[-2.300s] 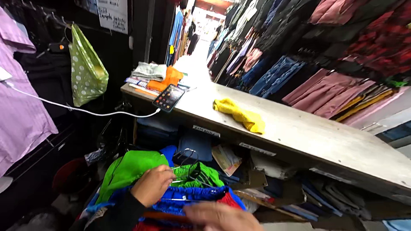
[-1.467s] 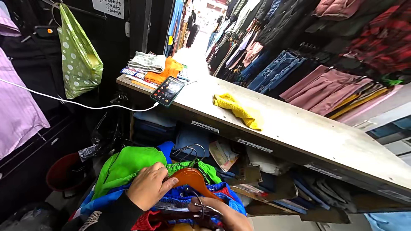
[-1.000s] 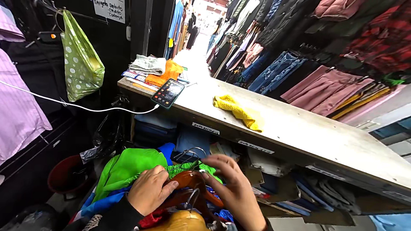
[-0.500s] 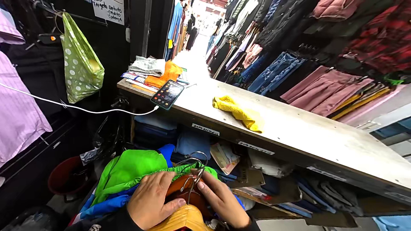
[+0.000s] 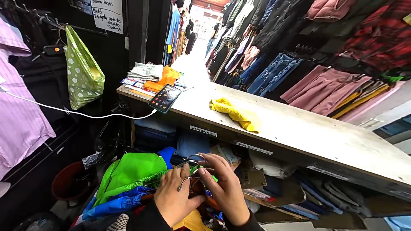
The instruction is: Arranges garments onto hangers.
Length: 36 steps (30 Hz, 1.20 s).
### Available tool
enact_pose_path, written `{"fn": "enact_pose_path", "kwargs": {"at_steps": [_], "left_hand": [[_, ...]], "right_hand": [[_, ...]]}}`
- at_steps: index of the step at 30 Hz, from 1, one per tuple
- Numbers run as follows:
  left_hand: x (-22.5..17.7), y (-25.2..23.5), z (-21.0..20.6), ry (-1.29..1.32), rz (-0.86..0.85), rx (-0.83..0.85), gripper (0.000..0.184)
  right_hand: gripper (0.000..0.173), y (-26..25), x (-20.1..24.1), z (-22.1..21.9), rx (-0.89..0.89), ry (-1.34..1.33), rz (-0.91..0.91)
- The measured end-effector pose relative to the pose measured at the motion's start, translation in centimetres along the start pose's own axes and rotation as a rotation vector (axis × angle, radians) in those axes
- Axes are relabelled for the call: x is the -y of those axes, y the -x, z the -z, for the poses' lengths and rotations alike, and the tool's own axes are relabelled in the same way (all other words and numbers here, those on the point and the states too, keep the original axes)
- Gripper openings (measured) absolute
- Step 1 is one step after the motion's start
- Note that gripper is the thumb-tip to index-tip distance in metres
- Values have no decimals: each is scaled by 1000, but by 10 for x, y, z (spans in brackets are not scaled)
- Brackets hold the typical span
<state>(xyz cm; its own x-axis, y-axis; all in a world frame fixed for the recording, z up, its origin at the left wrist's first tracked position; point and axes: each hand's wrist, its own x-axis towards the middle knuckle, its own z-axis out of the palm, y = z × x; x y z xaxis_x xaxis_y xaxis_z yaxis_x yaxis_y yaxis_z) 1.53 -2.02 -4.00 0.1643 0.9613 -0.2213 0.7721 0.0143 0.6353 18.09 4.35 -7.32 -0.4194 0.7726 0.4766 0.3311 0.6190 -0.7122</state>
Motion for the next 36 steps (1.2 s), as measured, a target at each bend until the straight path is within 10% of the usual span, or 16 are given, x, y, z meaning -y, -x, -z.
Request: {"fn": "enact_pose_path", "kwargs": {"at_steps": [10,17,29,36], "left_hand": [[-15,5,-17,-4,18,-135,76],[-17,11,-58,-54,-198,-717,64],[-31,27,-55,247,-450,-751,56],[-38,40,-47,347,-484,-630,74]], "right_hand": [[30,2,9,-8,-65,207,65],[47,19,30,-2,-7,207,132],[42,41,46,32,154,4,280],[10,61,56,30,-194,64,234]]}}
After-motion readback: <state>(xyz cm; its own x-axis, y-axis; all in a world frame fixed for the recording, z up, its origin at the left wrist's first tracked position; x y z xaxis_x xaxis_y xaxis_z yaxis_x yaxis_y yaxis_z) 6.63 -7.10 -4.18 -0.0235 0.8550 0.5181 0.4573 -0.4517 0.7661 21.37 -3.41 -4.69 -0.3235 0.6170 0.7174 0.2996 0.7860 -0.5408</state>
